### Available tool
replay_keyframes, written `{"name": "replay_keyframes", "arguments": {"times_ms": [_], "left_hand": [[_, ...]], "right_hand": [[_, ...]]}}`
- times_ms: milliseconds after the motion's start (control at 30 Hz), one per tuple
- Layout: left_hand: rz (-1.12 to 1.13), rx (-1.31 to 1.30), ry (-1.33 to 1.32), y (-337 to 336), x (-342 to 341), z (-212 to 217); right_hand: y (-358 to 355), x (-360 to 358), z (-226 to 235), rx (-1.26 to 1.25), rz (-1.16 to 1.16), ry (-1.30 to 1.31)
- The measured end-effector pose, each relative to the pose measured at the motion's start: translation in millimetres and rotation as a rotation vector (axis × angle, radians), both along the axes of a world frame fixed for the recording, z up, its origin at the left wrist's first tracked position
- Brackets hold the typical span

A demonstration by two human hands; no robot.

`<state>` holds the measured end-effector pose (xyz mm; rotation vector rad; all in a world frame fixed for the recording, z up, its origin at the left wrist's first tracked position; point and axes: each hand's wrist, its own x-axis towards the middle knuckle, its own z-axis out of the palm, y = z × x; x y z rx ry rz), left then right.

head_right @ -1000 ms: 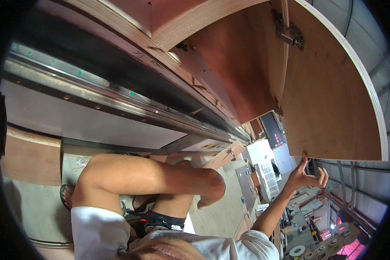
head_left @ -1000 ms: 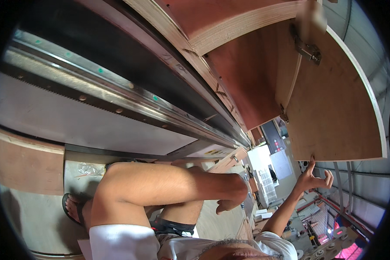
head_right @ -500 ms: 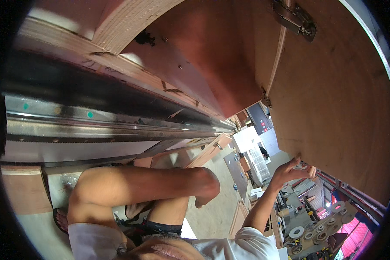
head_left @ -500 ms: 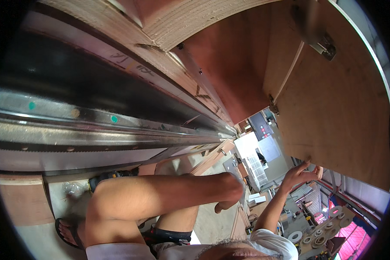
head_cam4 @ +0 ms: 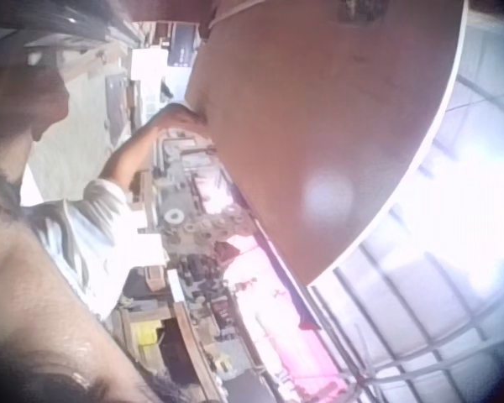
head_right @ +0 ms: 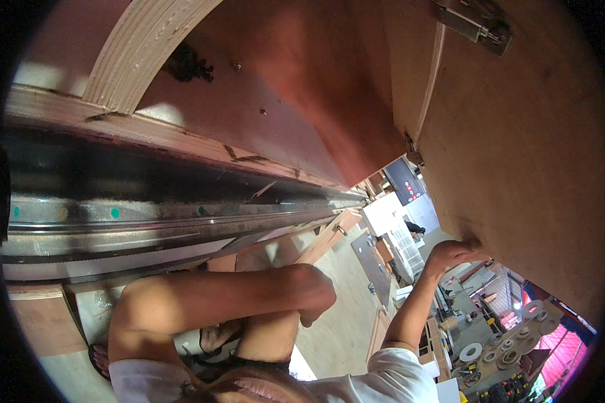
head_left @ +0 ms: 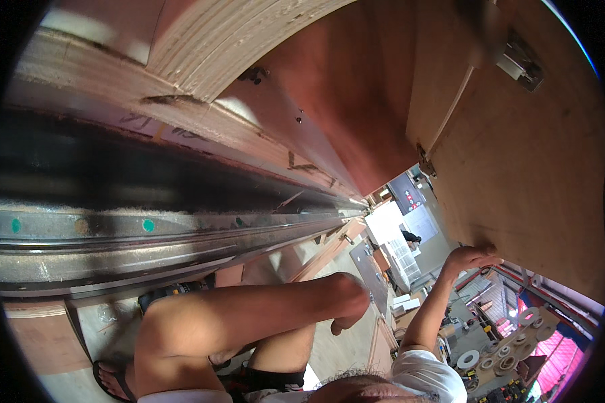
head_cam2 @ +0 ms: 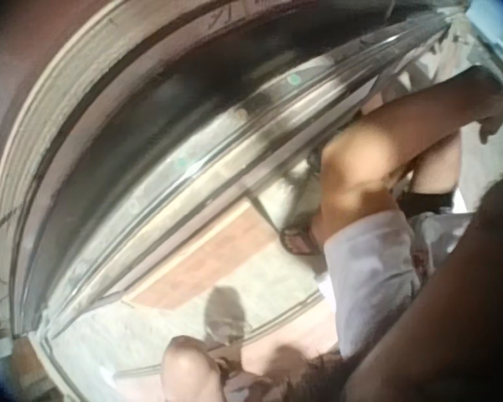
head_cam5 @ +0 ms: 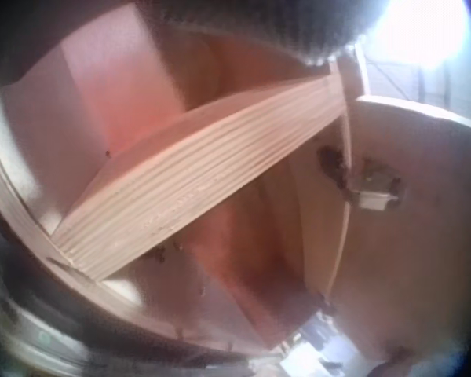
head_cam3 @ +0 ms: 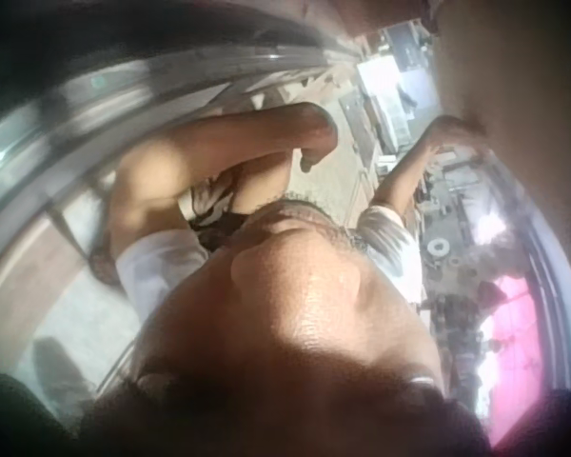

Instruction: The person assembles a wooden cabinet by positioning a curved wooden panel and securing it with a cordless drill. They drive screws into the panel and frame, then test the door movement.

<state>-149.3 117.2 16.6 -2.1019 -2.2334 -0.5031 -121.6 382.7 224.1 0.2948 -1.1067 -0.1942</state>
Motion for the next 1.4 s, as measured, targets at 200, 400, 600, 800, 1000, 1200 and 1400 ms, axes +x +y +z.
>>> {"name": "replay_keyframes", "arguments": {"times_ms": [200,400,600,800,1000,1200,1400], "left_hand": [[0.042,-0.083,-0.029,1,-1,0],[0.109,-0.132,-0.039,1,2,-5],[0.173,-0.163,-0.055,-8,11,-16],[0.198,-0.236,-0.035,-14,19,-25],[0.393,-0.322,0.040,-27,39,-53],[0.452,-0.026,0.030,-100,48,-85],[0.770,-0.596,-0.434,-163,60,-85]], "right_hand": [[-16,-6,-2,0.077,0.080,0.028],[-18,-10,-10,0.030,0.197,0.014],[-36,-7,-36,0.042,0.329,-0.187],[-68,19,-60,0.078,0.176,-0.165],[-105,15,-135,-0.166,0.639,-0.259],[-134,-32,-376,-0.008,0.467,-1.846],[-146,-1,-629,0.541,0.260,-2.552]]}}
